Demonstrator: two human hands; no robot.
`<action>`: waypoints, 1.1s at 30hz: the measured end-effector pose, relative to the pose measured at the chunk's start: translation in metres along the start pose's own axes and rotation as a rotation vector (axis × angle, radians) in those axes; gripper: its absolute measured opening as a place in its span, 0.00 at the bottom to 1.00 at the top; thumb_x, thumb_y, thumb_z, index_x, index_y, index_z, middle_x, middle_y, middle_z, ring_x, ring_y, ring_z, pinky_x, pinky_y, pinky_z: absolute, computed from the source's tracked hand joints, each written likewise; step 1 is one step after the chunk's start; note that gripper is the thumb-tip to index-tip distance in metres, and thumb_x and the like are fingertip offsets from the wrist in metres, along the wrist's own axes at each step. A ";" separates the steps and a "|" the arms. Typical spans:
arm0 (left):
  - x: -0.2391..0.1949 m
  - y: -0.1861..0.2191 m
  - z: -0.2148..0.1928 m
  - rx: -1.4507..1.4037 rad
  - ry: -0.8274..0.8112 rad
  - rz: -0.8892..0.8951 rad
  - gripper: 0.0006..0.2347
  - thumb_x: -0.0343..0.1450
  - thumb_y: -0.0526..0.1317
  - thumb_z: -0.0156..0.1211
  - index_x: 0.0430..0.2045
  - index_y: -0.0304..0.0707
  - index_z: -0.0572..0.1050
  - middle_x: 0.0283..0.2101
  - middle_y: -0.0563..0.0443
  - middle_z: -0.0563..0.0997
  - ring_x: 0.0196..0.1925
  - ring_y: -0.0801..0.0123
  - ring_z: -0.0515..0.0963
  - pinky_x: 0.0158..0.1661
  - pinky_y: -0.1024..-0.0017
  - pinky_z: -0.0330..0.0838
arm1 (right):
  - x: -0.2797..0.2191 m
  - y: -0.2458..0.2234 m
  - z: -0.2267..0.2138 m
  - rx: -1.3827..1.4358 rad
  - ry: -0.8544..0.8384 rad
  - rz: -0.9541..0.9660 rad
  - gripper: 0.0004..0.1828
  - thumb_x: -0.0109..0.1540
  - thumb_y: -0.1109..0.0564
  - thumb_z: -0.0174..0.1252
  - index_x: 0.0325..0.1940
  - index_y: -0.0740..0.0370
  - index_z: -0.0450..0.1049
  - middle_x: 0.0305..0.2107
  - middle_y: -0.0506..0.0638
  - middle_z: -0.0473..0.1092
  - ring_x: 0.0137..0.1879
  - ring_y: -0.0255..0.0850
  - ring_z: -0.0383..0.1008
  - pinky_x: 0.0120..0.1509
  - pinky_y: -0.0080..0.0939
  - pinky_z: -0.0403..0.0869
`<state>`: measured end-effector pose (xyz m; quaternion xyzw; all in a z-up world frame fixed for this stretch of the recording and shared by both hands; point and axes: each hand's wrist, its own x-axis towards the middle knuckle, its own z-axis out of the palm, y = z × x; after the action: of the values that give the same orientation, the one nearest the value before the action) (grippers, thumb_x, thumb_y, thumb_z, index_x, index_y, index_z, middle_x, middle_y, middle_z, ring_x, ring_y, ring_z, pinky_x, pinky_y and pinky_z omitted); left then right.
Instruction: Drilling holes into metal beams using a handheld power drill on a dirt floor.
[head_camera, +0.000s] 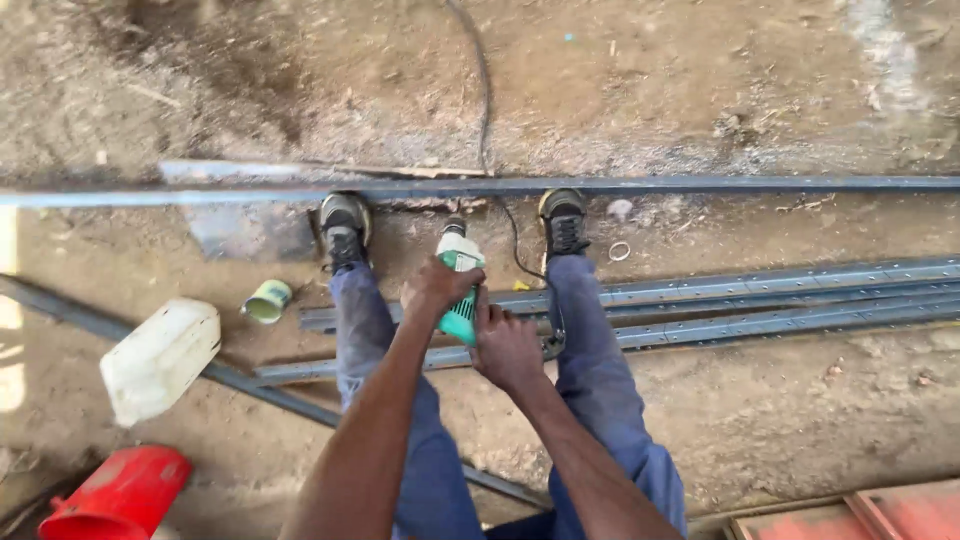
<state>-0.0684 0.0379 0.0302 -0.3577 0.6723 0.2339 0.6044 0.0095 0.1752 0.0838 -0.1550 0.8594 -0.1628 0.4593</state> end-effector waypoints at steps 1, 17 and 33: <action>-0.004 -0.021 0.000 -0.001 0.002 -0.014 0.43 0.56 0.66 0.67 0.59 0.29 0.73 0.60 0.32 0.77 0.64 0.42 0.75 0.60 0.51 0.72 | -0.008 -0.013 0.005 0.007 -0.008 -0.010 0.51 0.55 0.48 0.64 0.75 0.76 0.52 0.43 0.65 0.75 0.44 0.62 0.81 0.40 0.64 0.80; 0.084 -0.106 0.053 -1.389 -0.541 -0.157 0.15 0.65 0.49 0.68 0.37 0.40 0.78 0.33 0.43 0.84 0.30 0.55 0.83 0.36 0.56 0.81 | -0.027 0.003 0.071 -0.106 0.059 -0.081 0.59 0.51 0.44 0.66 0.80 0.65 0.47 0.35 0.62 0.75 0.34 0.61 0.75 0.37 0.60 0.72; 0.059 -0.054 -0.007 -1.194 -0.238 -0.137 0.32 0.54 0.48 0.77 0.48 0.24 0.74 0.38 0.32 0.80 0.40 0.46 0.84 0.39 0.48 0.80 | 0.020 -0.009 0.058 -0.026 0.413 -0.001 0.36 0.49 0.43 0.71 0.54 0.65 0.73 0.29 0.57 0.74 0.31 0.59 0.80 0.32 0.57 0.80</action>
<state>-0.0323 -0.0130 -0.0200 -0.6483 0.3284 0.5695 0.3840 0.0483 0.1508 0.0421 -0.1245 0.9372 -0.1801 0.2715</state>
